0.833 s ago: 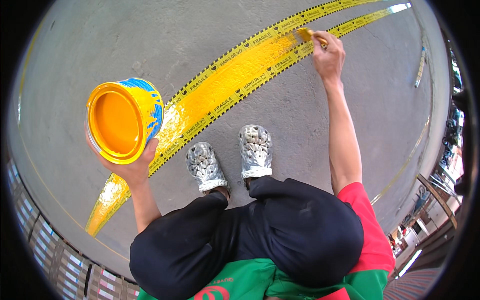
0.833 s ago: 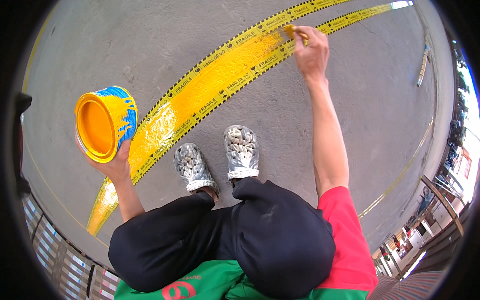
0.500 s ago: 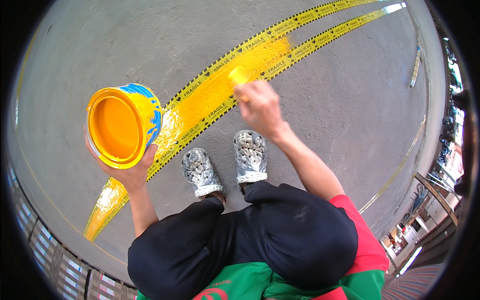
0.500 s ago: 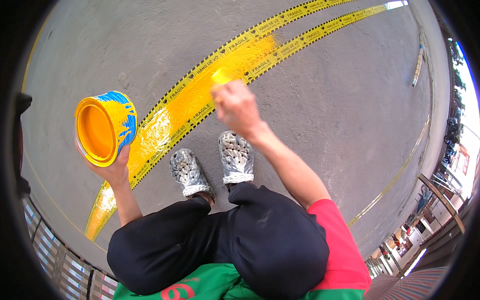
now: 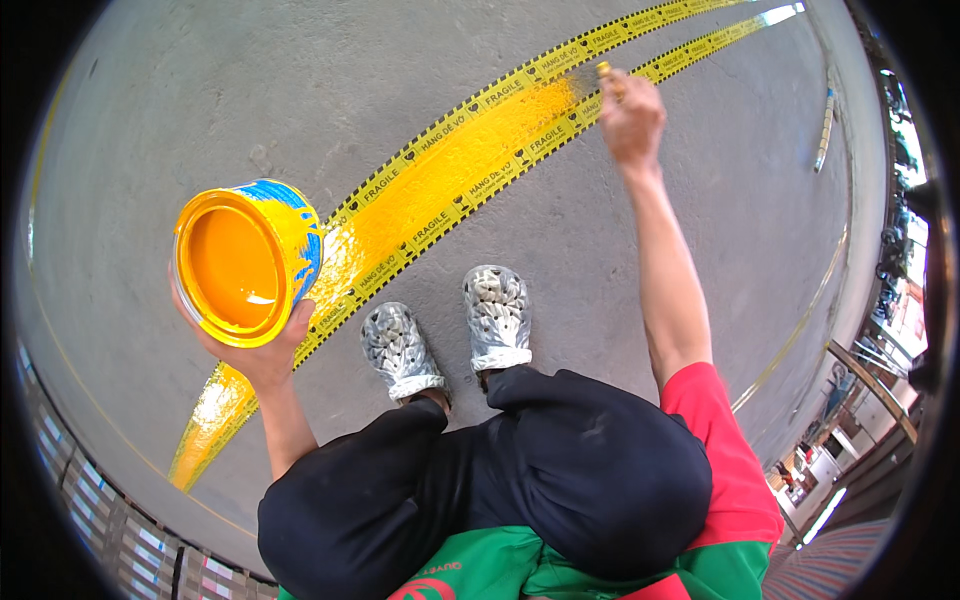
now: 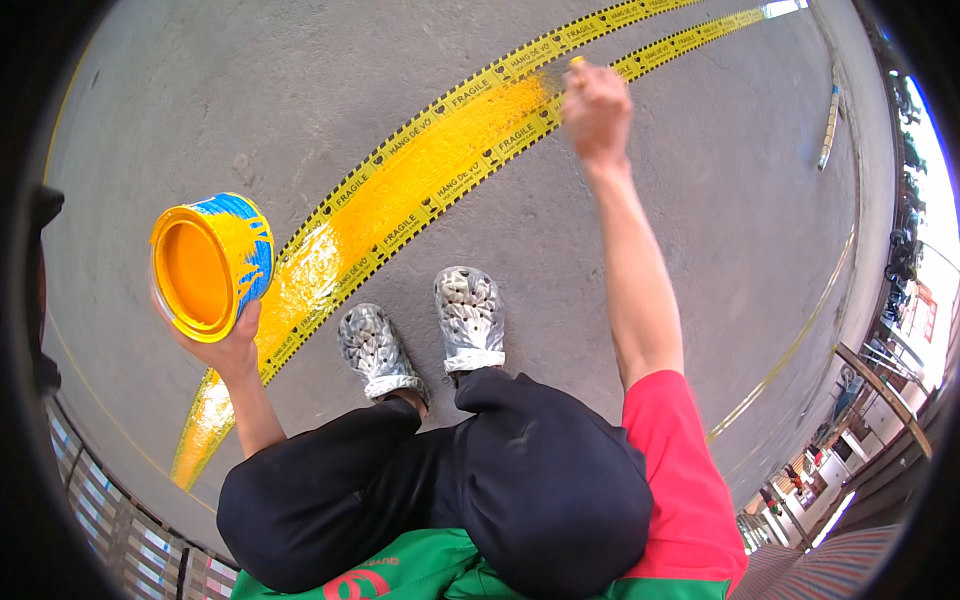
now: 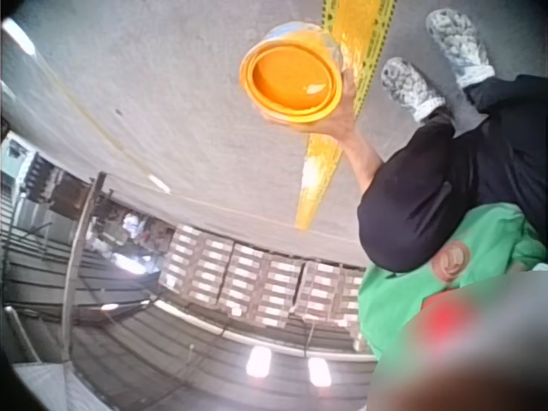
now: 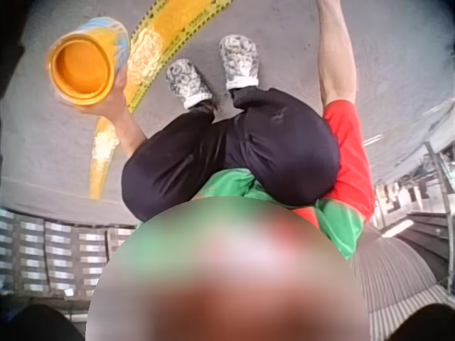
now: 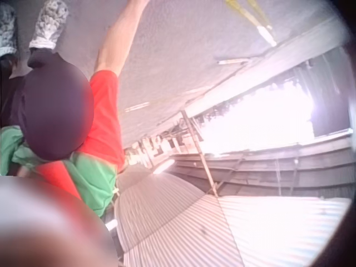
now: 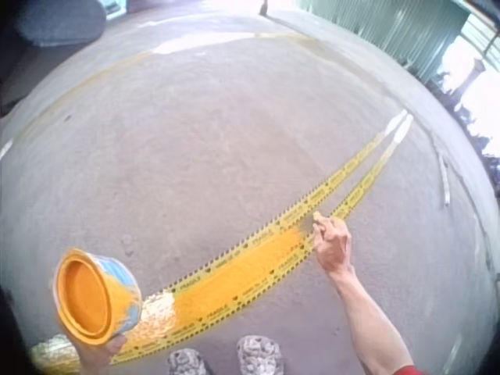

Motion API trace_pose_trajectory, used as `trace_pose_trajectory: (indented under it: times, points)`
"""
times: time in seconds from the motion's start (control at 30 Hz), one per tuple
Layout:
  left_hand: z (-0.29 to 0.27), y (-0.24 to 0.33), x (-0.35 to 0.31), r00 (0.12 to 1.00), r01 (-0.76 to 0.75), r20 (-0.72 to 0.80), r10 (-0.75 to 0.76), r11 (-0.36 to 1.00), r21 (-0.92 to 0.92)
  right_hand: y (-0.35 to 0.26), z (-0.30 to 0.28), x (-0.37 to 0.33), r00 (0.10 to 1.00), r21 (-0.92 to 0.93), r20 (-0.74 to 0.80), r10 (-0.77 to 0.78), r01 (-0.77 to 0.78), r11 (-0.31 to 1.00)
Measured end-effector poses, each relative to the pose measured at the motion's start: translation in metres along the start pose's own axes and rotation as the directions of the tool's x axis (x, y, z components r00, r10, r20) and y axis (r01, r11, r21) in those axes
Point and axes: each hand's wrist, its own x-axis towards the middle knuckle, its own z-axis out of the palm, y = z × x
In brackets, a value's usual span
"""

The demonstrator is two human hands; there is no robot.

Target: The person paints a yellow line on a concrete floor using a paintbrush and a small paint can. They repeatedly dip the brush into the can and apply paint along a taped guide to create a continuous line.

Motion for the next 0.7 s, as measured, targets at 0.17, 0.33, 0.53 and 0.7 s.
trace_pose_trajectory:
  times: [0.17,0.33,0.53,0.7]
  points:
    - [0.004,-0.001,0.0,1.0,0.005,0.013,-0.004,1.0,-0.029,-0.122,-0.016,-0.081,0.968,0.381,0.151,-0.199,0.129,0.916]
    - [0.007,-0.002,0.002,1.0,0.018,0.025,-0.018,1.0,-0.024,-0.137,-0.024,-0.089,0.933,0.779,0.359,-0.033,-0.28,0.561]
    - [-0.001,-0.001,0.001,0.998,0.053,0.021,-0.052,0.999,-0.013,-0.001,-0.015,-0.012,0.894,0.432,0.242,0.377,-0.447,0.783]
    - [-0.004,-0.003,-0.001,1.0,0.016,-0.001,-0.016,1.0,0.023,0.024,-0.003,0.005,0.992,0.096,-0.083,0.097,-0.089,0.991]
